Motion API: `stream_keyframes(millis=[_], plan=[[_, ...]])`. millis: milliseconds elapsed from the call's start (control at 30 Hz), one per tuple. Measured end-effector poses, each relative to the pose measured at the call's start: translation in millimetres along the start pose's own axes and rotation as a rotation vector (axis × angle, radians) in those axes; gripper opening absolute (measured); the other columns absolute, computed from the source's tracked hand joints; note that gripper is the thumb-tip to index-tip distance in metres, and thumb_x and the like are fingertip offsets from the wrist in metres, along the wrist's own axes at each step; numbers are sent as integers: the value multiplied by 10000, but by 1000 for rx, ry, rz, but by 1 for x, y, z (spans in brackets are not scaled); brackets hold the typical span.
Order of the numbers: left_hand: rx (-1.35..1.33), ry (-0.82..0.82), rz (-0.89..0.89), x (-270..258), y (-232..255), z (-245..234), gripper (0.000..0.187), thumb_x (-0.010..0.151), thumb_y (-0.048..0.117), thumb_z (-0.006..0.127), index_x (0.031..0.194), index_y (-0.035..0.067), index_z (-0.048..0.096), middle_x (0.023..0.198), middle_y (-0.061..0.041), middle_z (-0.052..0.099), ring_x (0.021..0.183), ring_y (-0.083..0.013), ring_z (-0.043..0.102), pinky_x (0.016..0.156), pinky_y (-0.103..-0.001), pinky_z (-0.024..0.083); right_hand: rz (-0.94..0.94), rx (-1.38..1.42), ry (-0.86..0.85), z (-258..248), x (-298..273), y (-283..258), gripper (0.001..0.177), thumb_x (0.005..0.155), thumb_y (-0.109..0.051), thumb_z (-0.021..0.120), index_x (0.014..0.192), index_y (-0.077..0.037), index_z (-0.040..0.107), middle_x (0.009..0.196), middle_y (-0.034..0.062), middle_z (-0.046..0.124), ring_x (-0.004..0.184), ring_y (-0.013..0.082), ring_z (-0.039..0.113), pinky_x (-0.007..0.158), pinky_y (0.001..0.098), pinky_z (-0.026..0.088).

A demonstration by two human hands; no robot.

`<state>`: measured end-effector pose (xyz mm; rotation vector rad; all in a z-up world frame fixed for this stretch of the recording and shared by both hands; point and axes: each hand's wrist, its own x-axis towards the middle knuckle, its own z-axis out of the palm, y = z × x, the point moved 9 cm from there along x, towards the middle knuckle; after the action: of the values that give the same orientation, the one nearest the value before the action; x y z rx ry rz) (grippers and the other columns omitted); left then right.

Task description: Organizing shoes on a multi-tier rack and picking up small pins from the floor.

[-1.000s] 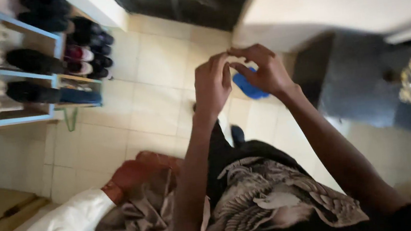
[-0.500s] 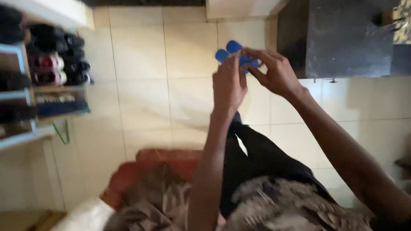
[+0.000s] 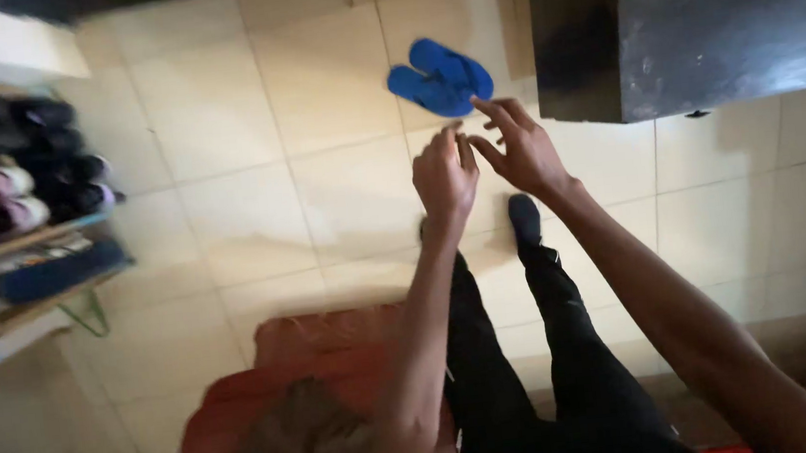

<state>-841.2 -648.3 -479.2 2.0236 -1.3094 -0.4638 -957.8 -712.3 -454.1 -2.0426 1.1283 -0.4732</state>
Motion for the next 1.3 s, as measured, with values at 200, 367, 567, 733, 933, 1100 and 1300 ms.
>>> stream_keyframes(millis=[200, 367, 567, 733, 933, 1100, 1300], plan=[[121, -130, -21, 9, -95, 157, 422, 880, 132, 684, 1294, 49, 663, 1034, -172, 679, 922, -367, 648, 756, -512, 516, 39, -150, -175, 100, 20, 164, 574, 969, -186, 759, 1489, -98, 532, 1316, 213, 569, 1064, 347, 694, 836, 462, 591], [172, -135, 6, 13, -193, 296, 299, 908, 147, 670, 1181, 26, 681, 1143, -173, 664, 1011, -354, 636, 811, -495, 531, 16, -212, -266, 183, 45, 300, 574, 967, -171, 736, 1492, -81, 522, 1374, 217, 539, 1222, 383, 592, 959, 473, 544], [175, -156, -81, 26, -295, 435, 272, 896, 141, 667, 1144, 32, 693, 1089, -178, 694, 1049, -365, 649, 906, -517, 528, -7, -300, -227, 269, 74, 432, 608, 909, -102, 724, 1484, -78, 528, 1381, 237, 533, 1247, 407, 550, 1018, 503, 504], [96, -90, -178, 45, -348, 489, 619, 783, 108, 671, 1391, 28, 589, 1054, -222, 712, 970, -395, 647, 880, -531, 497, 145, -336, -306, 321, 86, 526, 674, 887, -32, 679, 1532, -98, 495, 1353, 322, 491, 1121, 471, 538, 962, 560, 491], [256, -205, -247, 32, -388, 537, 725, 761, 188, 686, 1471, 148, 549, 1110, -243, 668, 1023, -460, 591, 950, -634, 417, 130, -394, -374, 341, 86, 556, 786, 823, 24, 650, 1566, -144, 459, 1386, 317, 464, 1044, 507, 538, 897, 587, 495], [282, -3, -123, 36, -378, 502, 476, 725, 348, 750, 1138, 114, 714, 1055, -182, 704, 1048, -415, 605, 933, -663, 389, 10, -408, -289, 354, 79, 566, 445, 859, -19, 672, 1300, -67, 646, 1315, 248, 617, 1095, 449, 603, 901, 528, 534], [424, -165, 21, 14, -399, 502, 227, 813, 324, 754, 749, 107, 741, 889, -147, 717, 993, -348, 642, 982, -567, 438, -56, -264, -466, 418, 33, 571, 238, 878, -224, 650, 1041, -84, 754, 989, 201, 745, 863, 419, 697, 757, 532, 556]])
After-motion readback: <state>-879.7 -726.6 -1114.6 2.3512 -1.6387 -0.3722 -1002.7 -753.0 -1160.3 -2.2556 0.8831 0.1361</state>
